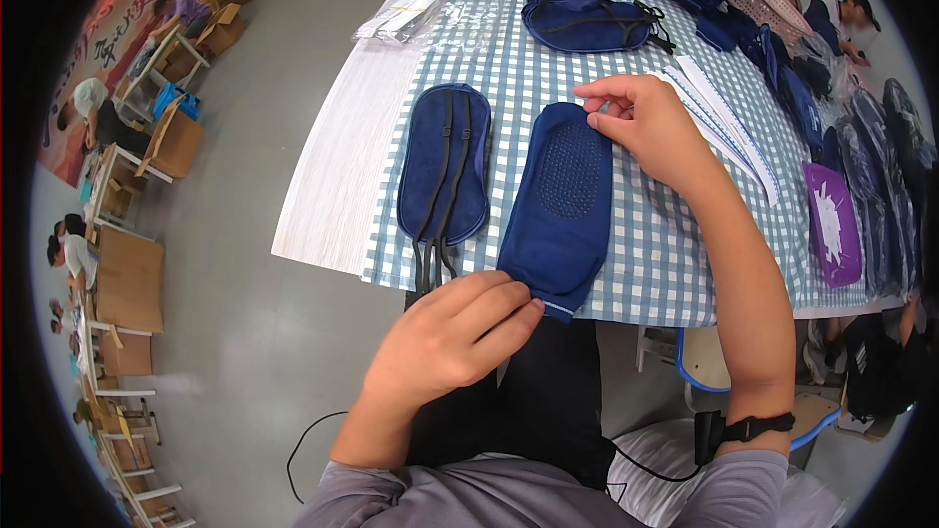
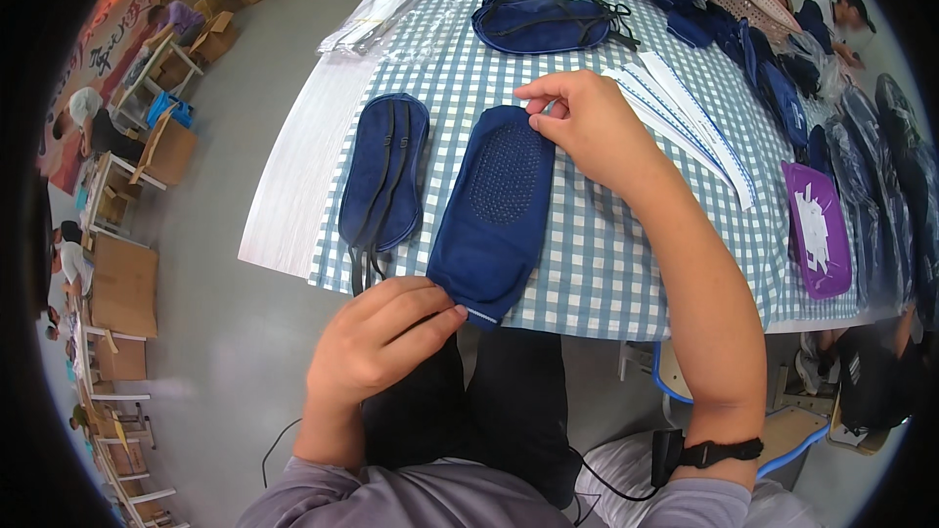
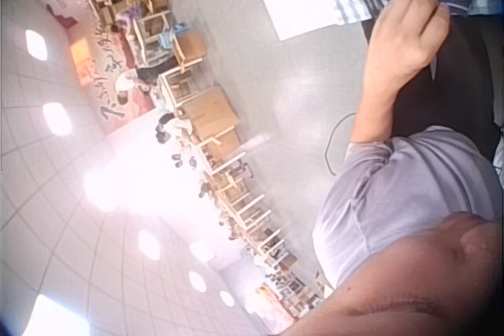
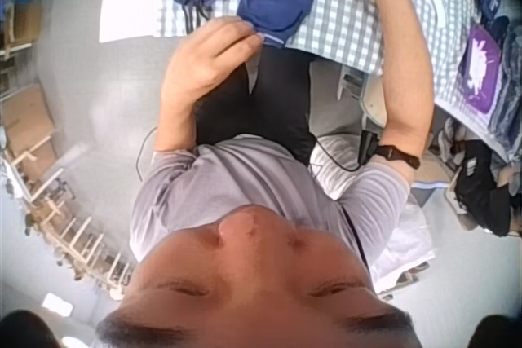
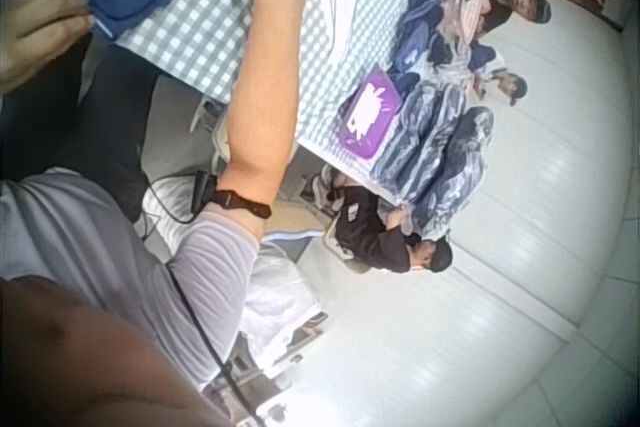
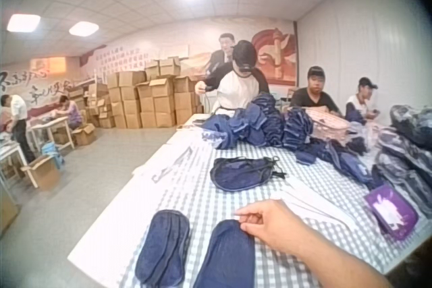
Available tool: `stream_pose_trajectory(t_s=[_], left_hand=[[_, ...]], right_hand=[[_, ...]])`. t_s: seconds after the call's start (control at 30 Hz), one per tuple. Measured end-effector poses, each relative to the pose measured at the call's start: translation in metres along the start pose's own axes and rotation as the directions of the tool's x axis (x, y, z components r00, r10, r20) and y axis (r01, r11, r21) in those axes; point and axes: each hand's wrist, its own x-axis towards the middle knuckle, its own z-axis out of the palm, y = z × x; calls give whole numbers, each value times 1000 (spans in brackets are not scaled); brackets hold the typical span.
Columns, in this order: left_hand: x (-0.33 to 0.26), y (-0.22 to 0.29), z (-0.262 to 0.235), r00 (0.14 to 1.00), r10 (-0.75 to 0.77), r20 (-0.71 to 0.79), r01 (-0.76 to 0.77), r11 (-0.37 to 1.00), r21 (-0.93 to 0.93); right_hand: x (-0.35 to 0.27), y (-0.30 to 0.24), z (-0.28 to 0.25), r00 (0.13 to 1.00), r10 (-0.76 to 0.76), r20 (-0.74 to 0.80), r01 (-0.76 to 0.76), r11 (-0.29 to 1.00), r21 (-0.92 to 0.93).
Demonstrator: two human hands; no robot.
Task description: The recorder is folding and packing insoles into individual blue fabric cases and then placing a label around the case.
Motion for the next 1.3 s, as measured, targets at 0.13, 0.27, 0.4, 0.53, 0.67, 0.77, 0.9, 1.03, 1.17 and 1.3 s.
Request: stream_pose_trajectory(t_s=[0.13,0.27,0.4,0.53,0.67,0.77,0.9,1.03,1.17,1.3], left_hand=[[2,4,1,1000,-4,-29,4,1000,15],[-2,0,4,997,70,-42,-67,995,79],[-4,-2,4,995,82,-50,-78,994,80],[-7,-4,4,994,62,-85,-67,996,-56],[-6,-5,10,982,13,-191,-34,993,-111],[-7,-3,11,956,19,-294,-54,992,-112],[-8,3,9,932,4,-364,-48,993,-110],[-11,0,12,918,33,-396,-77,992,-96],[-13,-2,13,939,44,-341,-72,995,-71],[-16,-3,14,935,72,-346,-95,994,-49]], right_hand=[[-1,-1,0,1000,11,-1,-11,1000,2],[-1,-5,0,999,9,-37,-12,997,-76],[-1,-6,3,996,-60,-69,57,997,-54],[1,-2,5,990,-62,-124,65,998,23],[1,1,6,961,-140,-240,164,983,82],[1,-2,5,956,-92,-277,150,969,195],[4,1,1,937,-208,-279,238,968,79],[0,-7,1,965,-96,-242,152,962,228],[0,2,4,998,-13,-57,21,990,141],[0,4,4,998,28,-52,-17,980,197]])
